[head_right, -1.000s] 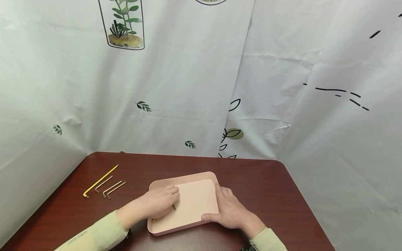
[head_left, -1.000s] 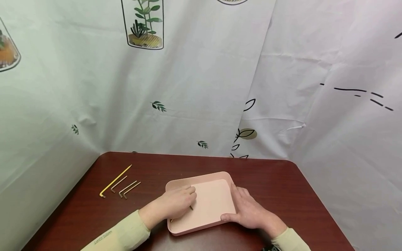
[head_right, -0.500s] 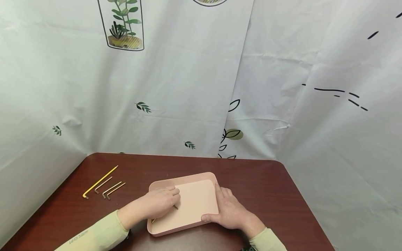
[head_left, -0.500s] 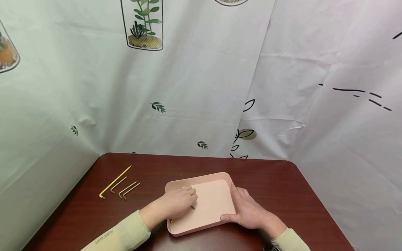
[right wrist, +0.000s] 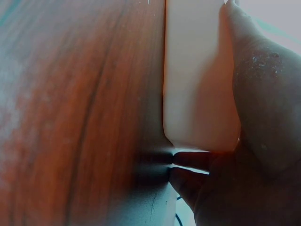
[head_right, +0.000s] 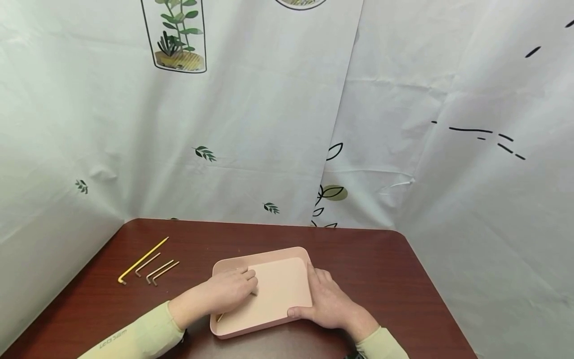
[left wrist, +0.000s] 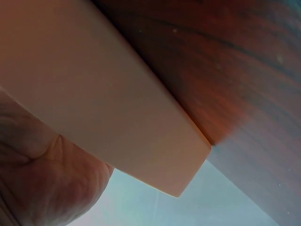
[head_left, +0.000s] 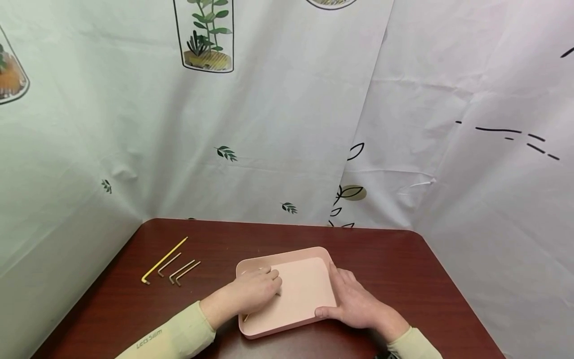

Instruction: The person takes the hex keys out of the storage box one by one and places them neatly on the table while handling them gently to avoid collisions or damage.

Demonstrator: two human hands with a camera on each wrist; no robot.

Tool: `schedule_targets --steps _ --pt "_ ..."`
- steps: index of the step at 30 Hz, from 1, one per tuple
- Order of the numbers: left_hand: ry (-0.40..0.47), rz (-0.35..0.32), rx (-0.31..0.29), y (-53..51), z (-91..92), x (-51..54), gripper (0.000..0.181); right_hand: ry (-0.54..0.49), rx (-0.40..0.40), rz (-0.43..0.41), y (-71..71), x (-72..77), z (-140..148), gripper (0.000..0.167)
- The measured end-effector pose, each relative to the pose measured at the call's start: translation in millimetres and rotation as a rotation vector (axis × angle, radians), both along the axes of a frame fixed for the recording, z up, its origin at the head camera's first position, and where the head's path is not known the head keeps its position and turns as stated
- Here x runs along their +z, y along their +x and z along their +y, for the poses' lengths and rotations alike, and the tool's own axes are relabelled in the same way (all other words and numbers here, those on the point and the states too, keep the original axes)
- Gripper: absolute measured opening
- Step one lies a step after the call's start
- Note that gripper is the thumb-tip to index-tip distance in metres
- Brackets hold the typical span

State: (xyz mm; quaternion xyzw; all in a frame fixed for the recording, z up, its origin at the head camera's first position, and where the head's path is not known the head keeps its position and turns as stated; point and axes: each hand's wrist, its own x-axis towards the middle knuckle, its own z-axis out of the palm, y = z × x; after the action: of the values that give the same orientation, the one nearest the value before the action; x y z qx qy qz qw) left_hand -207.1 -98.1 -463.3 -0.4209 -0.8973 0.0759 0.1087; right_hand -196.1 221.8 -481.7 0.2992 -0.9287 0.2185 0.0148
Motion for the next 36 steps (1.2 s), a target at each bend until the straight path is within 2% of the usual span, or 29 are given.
schedule_targets --steps 13,22,26,31,36 --pt "0.0 -0.077 0.073 -0.3 2.9 4.7 0.019 0.008 -0.002 0.012 0.2 1.5 0.3 0.13" --pt "-0.006 -0.068 0.007 -2.4 0.2 6.6 0.018 -0.005 0.01 0.012 -0.1 -0.5 1.0 0.129" --pt "0.02 -0.076 0.009 -3.2 -1.4 8.0 0.02 -0.003 0.013 0.03 -0.5 -1.4 0.9 0.129" --pt "0.012 -0.073 0.003 -4.6 -3.3 10.6 0.017 -0.001 0.013 0.028 -0.5 -1.6 0.6 0.129" --pt "0.022 -0.005 -0.017 -7.4 -6.6 14.8 0.014 0.002 0.007 0.031 -0.5 -2.1 1.1 0.13"
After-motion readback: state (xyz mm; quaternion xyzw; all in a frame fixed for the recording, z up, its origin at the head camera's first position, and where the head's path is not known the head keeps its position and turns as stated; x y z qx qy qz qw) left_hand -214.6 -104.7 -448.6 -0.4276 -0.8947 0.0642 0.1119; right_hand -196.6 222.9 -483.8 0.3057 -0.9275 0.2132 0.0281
